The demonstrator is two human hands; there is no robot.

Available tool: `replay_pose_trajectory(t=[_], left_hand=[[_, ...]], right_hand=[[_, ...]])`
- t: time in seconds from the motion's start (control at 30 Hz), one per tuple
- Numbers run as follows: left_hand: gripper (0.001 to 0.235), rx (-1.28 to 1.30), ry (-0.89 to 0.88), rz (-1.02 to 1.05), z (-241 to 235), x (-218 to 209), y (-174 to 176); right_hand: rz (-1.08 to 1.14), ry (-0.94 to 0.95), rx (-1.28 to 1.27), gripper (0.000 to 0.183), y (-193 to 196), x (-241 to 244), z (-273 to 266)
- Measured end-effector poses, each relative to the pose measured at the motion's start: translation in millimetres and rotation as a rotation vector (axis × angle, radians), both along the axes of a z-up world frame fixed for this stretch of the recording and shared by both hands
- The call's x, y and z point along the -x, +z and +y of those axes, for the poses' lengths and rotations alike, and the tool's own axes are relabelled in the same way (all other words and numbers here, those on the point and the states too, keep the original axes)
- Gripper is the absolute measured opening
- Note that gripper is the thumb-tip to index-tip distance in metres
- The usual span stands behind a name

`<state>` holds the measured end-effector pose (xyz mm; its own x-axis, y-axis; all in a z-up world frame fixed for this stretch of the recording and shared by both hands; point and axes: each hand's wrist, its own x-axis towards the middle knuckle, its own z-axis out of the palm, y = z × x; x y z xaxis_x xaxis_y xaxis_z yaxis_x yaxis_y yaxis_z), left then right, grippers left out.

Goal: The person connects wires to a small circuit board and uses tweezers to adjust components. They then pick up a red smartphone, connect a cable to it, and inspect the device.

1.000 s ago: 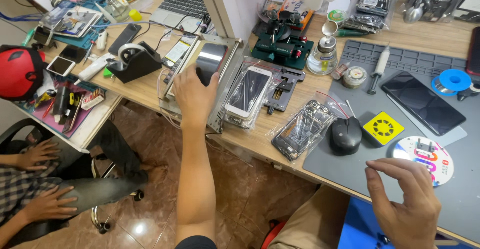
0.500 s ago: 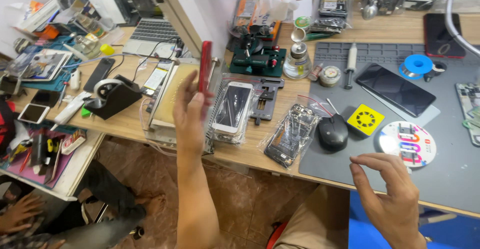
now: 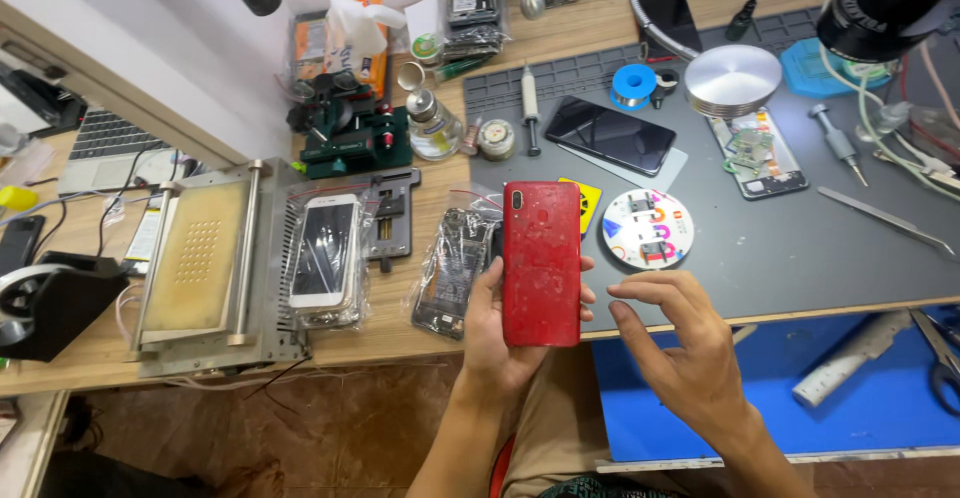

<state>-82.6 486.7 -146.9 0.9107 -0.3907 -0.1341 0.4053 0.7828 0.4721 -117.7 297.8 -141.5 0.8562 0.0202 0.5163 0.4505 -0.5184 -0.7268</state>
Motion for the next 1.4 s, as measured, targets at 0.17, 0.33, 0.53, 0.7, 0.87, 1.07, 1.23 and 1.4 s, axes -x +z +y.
replay_pose_trajectory(t=[0.17, 0.33, 0.53, 0.7, 0.87, 1.07, 1.23, 1.4], left_hand=[[0.068, -0.051, 0.001, 0.006, -33, 4, -9], [0.066, -0.078, 0.018, 0.033, -56, 9, -19], [0.048, -0.321, 0.023, -0.106, -76, 18, -26], [0.088, -0.413, 0.052, -0.237, -102, 22, -23], [0.089, -0.482, 0.020, -0.291, -119, 18, -6], [0.068, -0.363, -0.054, -0.200, -132, 14, 4], [0.065, -0.309, -0.157, -0.151, -135, 11, -3], [0.060, -0.283, -0.159, -0.151, -143, 10, -4]], right_hand=[[0.016, -0.002, -0.013, 0.014, -1, 1, -21], [0.030, 0.021, -0.039, 0.016, -2, 1, -35], [0.256, 0.067, -0.219, 0.021, 0, -1, -52], [0.518, 0.194, -0.645, 0.028, -19, -11, -70], [0.670, 0.107, -0.663, 0.033, -18, -17, -89], [0.698, 0.117, -0.707, 0.040, -17, -25, -101], [0.734, 0.135, -0.733, 0.041, -15, -29, -110], [0.703, 0.182, -0.708, 0.047, -16, -31, -120]])
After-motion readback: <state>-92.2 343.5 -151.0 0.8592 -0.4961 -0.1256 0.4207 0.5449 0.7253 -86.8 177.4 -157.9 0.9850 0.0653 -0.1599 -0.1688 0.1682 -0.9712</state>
